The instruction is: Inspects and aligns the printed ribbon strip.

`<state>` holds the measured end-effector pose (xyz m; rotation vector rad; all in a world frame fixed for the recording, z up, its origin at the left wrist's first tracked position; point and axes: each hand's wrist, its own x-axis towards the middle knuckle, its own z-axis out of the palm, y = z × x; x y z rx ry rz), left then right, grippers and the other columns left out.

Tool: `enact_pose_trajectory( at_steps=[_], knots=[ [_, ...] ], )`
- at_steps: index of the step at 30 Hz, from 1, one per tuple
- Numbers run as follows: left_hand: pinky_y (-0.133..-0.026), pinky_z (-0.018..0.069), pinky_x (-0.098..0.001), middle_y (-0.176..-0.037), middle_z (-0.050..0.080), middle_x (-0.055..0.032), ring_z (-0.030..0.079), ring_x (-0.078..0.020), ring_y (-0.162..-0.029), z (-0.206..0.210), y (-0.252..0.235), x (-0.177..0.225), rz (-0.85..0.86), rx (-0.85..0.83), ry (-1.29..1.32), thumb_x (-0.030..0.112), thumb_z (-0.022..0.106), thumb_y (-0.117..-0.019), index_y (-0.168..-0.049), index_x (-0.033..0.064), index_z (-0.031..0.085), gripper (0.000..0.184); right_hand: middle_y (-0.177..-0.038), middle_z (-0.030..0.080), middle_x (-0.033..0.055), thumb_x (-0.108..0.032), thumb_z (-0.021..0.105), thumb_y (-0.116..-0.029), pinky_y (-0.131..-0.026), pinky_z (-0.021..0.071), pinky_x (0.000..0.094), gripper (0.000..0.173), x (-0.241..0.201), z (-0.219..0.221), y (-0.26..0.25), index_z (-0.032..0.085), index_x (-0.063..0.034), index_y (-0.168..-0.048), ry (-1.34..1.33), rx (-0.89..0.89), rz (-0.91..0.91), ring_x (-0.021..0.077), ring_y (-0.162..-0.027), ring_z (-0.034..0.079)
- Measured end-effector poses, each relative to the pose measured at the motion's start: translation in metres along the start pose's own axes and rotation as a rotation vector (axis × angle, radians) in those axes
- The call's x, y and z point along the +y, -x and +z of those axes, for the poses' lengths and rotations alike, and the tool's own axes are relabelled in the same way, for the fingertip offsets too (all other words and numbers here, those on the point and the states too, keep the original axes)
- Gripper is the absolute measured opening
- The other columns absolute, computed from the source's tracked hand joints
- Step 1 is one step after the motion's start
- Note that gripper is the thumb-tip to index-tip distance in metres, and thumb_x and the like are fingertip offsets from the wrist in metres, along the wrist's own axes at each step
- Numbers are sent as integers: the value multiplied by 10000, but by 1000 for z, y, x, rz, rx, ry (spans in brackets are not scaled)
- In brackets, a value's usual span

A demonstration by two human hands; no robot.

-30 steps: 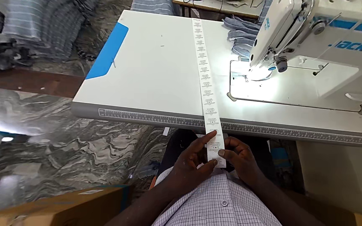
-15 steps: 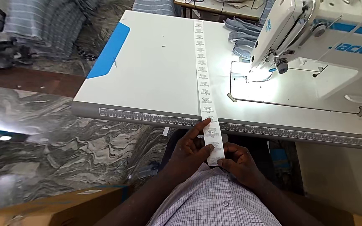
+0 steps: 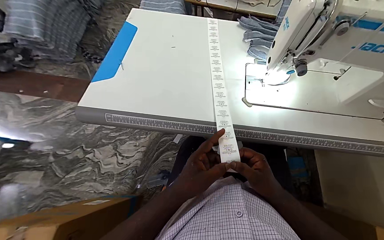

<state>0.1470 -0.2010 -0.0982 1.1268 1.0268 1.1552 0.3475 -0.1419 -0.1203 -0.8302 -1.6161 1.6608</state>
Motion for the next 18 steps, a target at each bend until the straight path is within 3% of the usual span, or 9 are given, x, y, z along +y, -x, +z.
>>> enact_pose_trajectory(
  at_steps=[2, 7, 13, 15, 18],
  knots=[
    [-698, 617, -319, -1284, 637, -96, 683, -210, -785, 0, -5, 4, -4, 29, -2, -46, 667, -932, -1607, 252, 336, 809, -779, 641, 59, -130, 673, -948, -539, 512, 234, 72, 0, -1, 0, 672, -63, -972, 4, -13, -30, 117, -630, 600],
    [-790, 638, -360, -1330, 628, -108, 722, -241, -936, 3, -10, 8, -19, 87, 22, -72, 629, -952, -1604, 245, 342, 779, -786, 658, 66, -119, 698, -923, -532, 534, 251, 82, 4, -2, 3, 683, -50, -965, 3, -57, -43, 127, -618, 614],
    [-725, 628, -330, -1264, 655, -83, 701, -209, -818, 6, -3, 8, -10, 82, -56, -56, 678, -927, -1615, 270, 313, 844, -781, 621, 38, -274, 678, -948, -563, 502, 241, 189, 6, -7, -3, 678, -86, -968, 51, 37, -5, 117, -653, 586],
    [-764, 635, -343, -1276, 659, -80, 712, -220, -859, 7, 2, 4, -11, 48, -64, -47, 698, -918, -1615, 260, 313, 853, -767, 619, 37, -278, 661, -956, -542, 471, 229, 191, 4, -5, -5, 686, -90, -971, 40, 71, 21, 110, -633, 570],
    [-761, 635, -353, -1264, 658, -93, 703, -228, -837, 9, 7, -3, -4, 18, -53, -62, 711, -897, -1618, 233, 307, 878, -806, 660, 79, -238, 656, -972, -572, 545, 265, 183, 0, -1, -7, 690, -61, -1006, -16, 75, 48, 145, -657, 630]
  ],
)
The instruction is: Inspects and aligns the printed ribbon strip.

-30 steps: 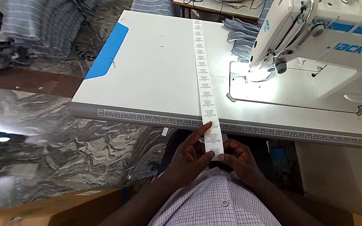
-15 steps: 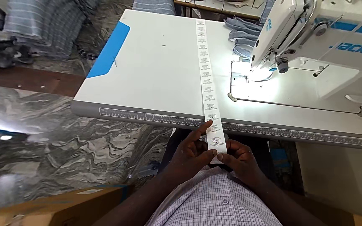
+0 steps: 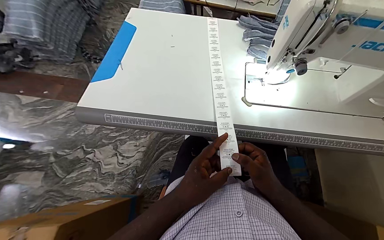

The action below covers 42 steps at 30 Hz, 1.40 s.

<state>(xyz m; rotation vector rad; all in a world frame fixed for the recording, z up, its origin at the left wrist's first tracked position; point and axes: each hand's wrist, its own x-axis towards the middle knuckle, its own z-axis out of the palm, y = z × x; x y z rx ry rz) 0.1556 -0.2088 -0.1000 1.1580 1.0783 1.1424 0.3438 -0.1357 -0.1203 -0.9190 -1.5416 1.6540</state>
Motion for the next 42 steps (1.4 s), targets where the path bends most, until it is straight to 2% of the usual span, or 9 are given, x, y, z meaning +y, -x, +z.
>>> enact_pose_trajectory(
  at_steps=[3, 6, 10, 15, 20, 24, 29, 35, 42],
  knots=[
    [-777, 631, -365, -1264, 653, -108, 702, -242, -865, -1, 0, -5, -2, -30, 20, -69, 714, -881, -1620, 237, 302, 900, -815, 684, 93, -126, 684, -953, -591, 581, 293, 93, -1, 2, -1, 695, -41, -987, 21, 1, 7, 170, -669, 660],
    [-812, 620, -346, -1309, 634, -91, 698, -224, -927, -7, -4, -3, 6, -7, 23, -6, 708, -920, -1613, 237, 319, 831, -812, 681, 71, -107, 685, -932, -591, 553, 266, 60, 1, -1, 3, 695, -54, -956, 35, -37, -23, 142, -676, 644],
    [-845, 614, -355, -1332, 609, -99, 691, -223, -1000, -11, -13, 5, -4, 68, 114, -59, 609, -961, -1593, 214, 360, 732, -798, 671, 56, -121, 702, -922, -559, 541, 249, 66, 1, -1, 8, 701, -63, -952, 50, -84, -58, 128, -650, 626],
    [-716, 619, -325, -1302, 610, -92, 676, -209, -801, -6, -14, 10, -13, 92, 79, -91, 644, -933, -1606, 252, 340, 814, -811, 675, 57, -162, 706, -906, -558, 541, 250, 131, 5, -4, 8, 710, -60, -988, 35, -87, -82, 125, -655, 630],
    [-727, 630, -342, -1278, 651, -86, 697, -221, -804, -3, -3, 3, -42, 16, 54, -69, 695, -910, -1612, 279, 317, 870, -799, 650, 53, -275, 664, -962, -570, 516, 240, 202, 1, -3, 2, 691, -77, -991, 36, -5, -27, 121, -666, 612],
    [-754, 628, -356, -1262, 651, -102, 694, -233, -830, -4, 2, -7, -13, -34, 52, -74, 704, -888, -1615, 255, 317, 887, -818, 676, 99, -177, 662, -979, -593, 577, 288, 138, 0, 1, 0, 690, -42, -994, -1, 4, -5, 165, -675, 657],
    [-764, 613, -332, -1364, 593, -91, 681, -215, -875, -12, -4, -5, 21, -31, 74, -36, 675, -919, -1617, 223, 309, 830, -786, 664, 68, -143, 679, -944, -574, 538, 255, 86, 1, 0, 5, 689, -58, -939, 25, -30, -48, 132, -654, 627],
    [-803, 631, -357, -1333, 619, -117, 710, -236, -966, -10, -18, 10, 7, 77, 115, -77, 603, -960, -1598, 221, 356, 746, -794, 667, 62, -114, 688, -923, -540, 537, 246, 74, 4, -1, 10, 692, -51, -960, 39, -112, -93, 123, -625, 618],
    [-732, 622, -324, -1307, 641, -81, 695, -205, -818, -4, -10, 7, -26, 52, 42, -73, 657, -935, -1609, 264, 335, 820, -772, 630, 28, -257, 686, -938, -554, 496, 228, 166, 3, -4, 3, 680, -92, -947, 80, -26, -71, 105, -643, 588]
  ],
)
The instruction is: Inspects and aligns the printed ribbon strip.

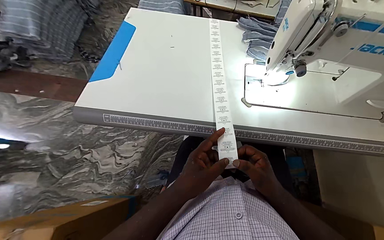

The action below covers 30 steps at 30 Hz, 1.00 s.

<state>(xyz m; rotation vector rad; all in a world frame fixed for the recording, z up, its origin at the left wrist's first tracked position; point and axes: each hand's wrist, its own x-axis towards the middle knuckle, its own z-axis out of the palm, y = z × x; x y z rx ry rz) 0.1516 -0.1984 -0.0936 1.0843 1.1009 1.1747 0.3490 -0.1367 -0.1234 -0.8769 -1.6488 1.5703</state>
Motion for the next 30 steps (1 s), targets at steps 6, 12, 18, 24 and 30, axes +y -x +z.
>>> enact_pose_trajectory(
  at_steps=[6, 12, 18, 24, 30],
  knots=[
    [-751, 634, -347, -1273, 659, -93, 703, -225, -821, 2, 8, -10, 28, -41, -28, -50, 688, -925, -1607, 242, 346, 817, -797, 646, 66, -195, 624, -945, -559, 523, 248, 139, -3, 4, -4, 681, -72, -974, -65, 51, 50, 130, -655, 614],
    [-774, 633, -349, -1263, 668, -104, 711, -228, -835, 4, 8, -13, 17, -52, -17, -67, 682, -921, -1603, 227, 356, 811, -795, 639, 70, -148, 577, -935, -548, 506, 242, 133, -2, 3, -4, 677, -67, -971, -75, 52, 50, 126, -644, 601],
    [-754, 632, -344, -1280, 652, -95, 699, -223, -820, 4, 8, -15, 22, -65, -30, -53, 700, -913, -1600, 223, 359, 816, -785, 634, 61, -225, 620, -983, -542, 491, 225, 164, -3, 2, -4, 682, -74, -963, -92, 48, 49, 113, -626, 580],
    [-768, 637, -355, -1291, 650, -81, 706, -223, -834, 5, 8, -15, 19, -67, -61, -56, 725, -892, -1604, 239, 352, 856, -799, 656, 73, -229, 628, -987, -553, 513, 244, 177, -5, 4, -4, 688, -63, -974, -75, 48, 62, 133, -648, 613],
    [-774, 639, -357, -1250, 671, -100, 717, -232, -846, 6, 8, -14, 15, -72, -39, -68, 712, -896, -1601, 230, 354, 846, -822, 667, 78, -178, 609, -976, -576, 536, 243, 144, -4, 3, -3, 687, -57, -986, -101, 37, 50, 128, -674, 633]
  ],
)
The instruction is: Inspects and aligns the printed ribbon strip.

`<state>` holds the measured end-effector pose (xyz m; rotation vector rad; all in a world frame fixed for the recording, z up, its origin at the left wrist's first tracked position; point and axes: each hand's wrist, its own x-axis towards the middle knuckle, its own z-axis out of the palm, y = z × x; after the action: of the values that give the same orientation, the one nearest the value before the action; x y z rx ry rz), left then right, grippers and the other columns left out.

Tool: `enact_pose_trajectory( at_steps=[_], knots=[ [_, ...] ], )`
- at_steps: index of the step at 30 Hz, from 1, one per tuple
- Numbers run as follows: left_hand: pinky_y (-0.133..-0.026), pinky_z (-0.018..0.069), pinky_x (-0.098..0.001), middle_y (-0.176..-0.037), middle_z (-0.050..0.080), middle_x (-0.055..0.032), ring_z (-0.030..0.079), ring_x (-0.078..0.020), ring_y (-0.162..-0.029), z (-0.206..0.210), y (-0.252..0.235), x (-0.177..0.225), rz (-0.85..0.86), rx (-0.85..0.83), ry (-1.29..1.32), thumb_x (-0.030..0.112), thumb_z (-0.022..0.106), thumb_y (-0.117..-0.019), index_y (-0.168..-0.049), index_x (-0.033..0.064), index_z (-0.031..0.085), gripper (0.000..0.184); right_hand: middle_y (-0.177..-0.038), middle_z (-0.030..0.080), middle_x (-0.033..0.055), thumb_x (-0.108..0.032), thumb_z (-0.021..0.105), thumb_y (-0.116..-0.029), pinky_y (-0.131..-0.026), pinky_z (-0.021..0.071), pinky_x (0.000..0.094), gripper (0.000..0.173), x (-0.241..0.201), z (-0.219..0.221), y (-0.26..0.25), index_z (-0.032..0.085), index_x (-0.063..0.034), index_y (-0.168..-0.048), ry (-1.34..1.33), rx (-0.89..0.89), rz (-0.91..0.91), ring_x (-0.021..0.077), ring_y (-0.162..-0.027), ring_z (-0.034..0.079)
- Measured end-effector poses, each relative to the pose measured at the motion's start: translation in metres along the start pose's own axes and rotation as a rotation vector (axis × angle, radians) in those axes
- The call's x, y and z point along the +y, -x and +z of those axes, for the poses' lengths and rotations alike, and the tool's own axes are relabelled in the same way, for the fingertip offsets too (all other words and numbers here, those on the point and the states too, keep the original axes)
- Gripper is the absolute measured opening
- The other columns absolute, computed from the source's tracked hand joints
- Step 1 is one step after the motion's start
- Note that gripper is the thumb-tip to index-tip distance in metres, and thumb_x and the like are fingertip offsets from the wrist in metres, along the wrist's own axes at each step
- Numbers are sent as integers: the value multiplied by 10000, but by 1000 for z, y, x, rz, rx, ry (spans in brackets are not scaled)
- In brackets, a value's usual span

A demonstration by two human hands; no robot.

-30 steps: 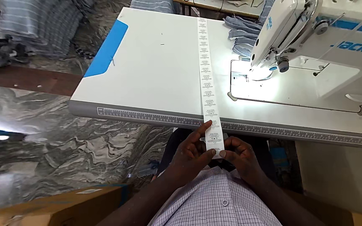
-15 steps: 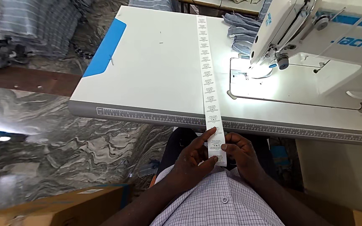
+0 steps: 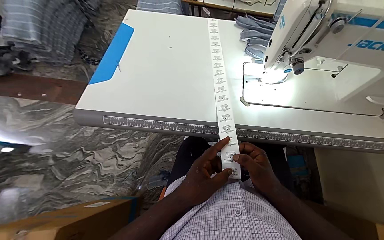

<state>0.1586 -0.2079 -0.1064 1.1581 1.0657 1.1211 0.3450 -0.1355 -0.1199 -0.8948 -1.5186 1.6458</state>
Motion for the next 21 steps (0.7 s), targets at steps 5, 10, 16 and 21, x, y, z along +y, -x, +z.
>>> enact_pose_trajectory(
  at_steps=[5, 10, 16, 21],
  knots=[
    [-762, 635, -350, -1219, 682, -103, 711, -229, -826, 0, 0, -1, -15, -4, 8, -63, 716, -896, -1601, 236, 357, 846, -834, 667, 84, -150, 600, -957, -591, 546, 258, 137, 1, 0, 1, 691, -54, -992, 0, 4, 8, 139, -691, 639],
    [-782, 636, -358, -1233, 683, -101, 717, -235, -846, 1, 1, -1, -24, 2, 15, -71, 712, -895, -1599, 242, 362, 847, -838, 672, 87, -130, 575, -950, -587, 543, 258, 148, 0, -1, 1, 691, -50, -993, -2, 0, 19, 139, -692, 642],
    [-787, 639, -357, -1267, 673, -90, 719, -236, -852, 1, 1, -4, -5, 9, 2, -68, 717, -893, -1596, 246, 369, 844, -835, 666, 93, -117, 563, -923, -564, 531, 270, 174, 2, -1, 3, 696, -54, -1015, 9, 3, 28, 153, -678, 634],
    [-813, 636, -357, -1255, 690, -51, 725, -225, -897, 0, -2, -12, -25, 14, 4, 18, 733, -910, -1584, 317, 389, 814, -800, 660, 80, -190, 605, -937, -540, 509, 267, 149, 6, -4, 3, 698, -89, -993, -16, 7, 67, 128, -626, 607]
  ],
)
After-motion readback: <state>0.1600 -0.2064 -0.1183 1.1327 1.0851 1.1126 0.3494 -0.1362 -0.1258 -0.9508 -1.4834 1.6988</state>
